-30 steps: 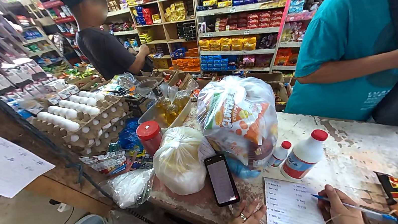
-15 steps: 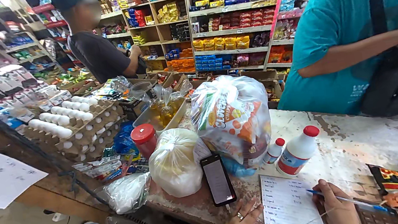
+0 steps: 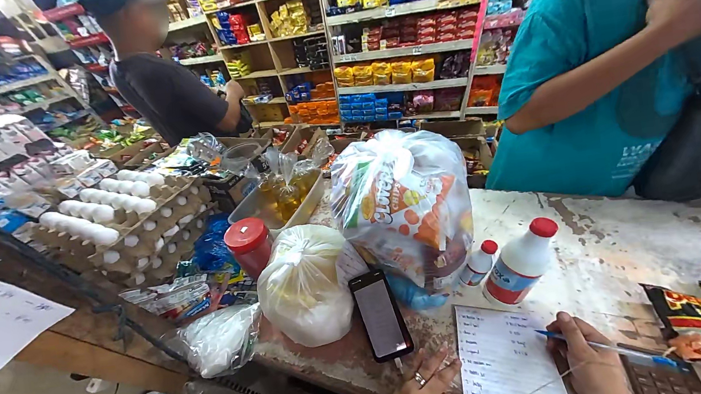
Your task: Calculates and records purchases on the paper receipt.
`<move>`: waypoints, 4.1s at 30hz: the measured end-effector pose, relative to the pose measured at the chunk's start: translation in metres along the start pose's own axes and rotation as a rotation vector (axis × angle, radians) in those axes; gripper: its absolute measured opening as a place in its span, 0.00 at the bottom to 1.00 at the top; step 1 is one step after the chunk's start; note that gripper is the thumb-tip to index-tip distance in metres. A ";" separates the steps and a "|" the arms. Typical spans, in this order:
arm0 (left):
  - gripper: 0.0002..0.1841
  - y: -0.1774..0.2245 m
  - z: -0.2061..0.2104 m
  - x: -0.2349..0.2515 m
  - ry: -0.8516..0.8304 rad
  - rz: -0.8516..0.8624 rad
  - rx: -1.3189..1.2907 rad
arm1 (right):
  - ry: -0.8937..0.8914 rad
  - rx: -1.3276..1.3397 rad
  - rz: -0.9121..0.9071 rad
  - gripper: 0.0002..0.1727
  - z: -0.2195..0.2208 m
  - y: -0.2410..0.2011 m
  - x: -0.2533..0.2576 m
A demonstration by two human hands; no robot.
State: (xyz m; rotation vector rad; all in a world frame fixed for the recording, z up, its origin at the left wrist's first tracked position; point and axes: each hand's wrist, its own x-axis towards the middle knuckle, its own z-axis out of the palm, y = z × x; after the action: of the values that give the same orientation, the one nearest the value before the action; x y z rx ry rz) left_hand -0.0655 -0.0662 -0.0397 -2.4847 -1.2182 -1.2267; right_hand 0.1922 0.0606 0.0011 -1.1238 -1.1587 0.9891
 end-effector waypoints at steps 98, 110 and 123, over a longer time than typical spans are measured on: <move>0.08 0.005 -0.004 -0.003 -0.087 -0.045 -0.058 | -0.038 -0.107 0.042 0.17 -0.001 -0.008 -0.001; 0.07 0.005 0.000 0.001 -0.002 -0.018 -0.017 | -0.016 -0.097 0.047 0.18 -0.007 -0.004 0.000; 0.08 0.004 0.001 0.000 0.001 -0.023 0.032 | -0.050 -0.080 0.081 0.19 -0.009 -0.002 0.002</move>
State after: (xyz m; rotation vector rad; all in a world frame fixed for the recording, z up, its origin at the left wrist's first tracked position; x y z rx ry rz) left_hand -0.0623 -0.0685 -0.0397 -2.4532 -1.2600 -1.2041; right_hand 0.2017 0.0609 0.0028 -1.2243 -1.2096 1.0454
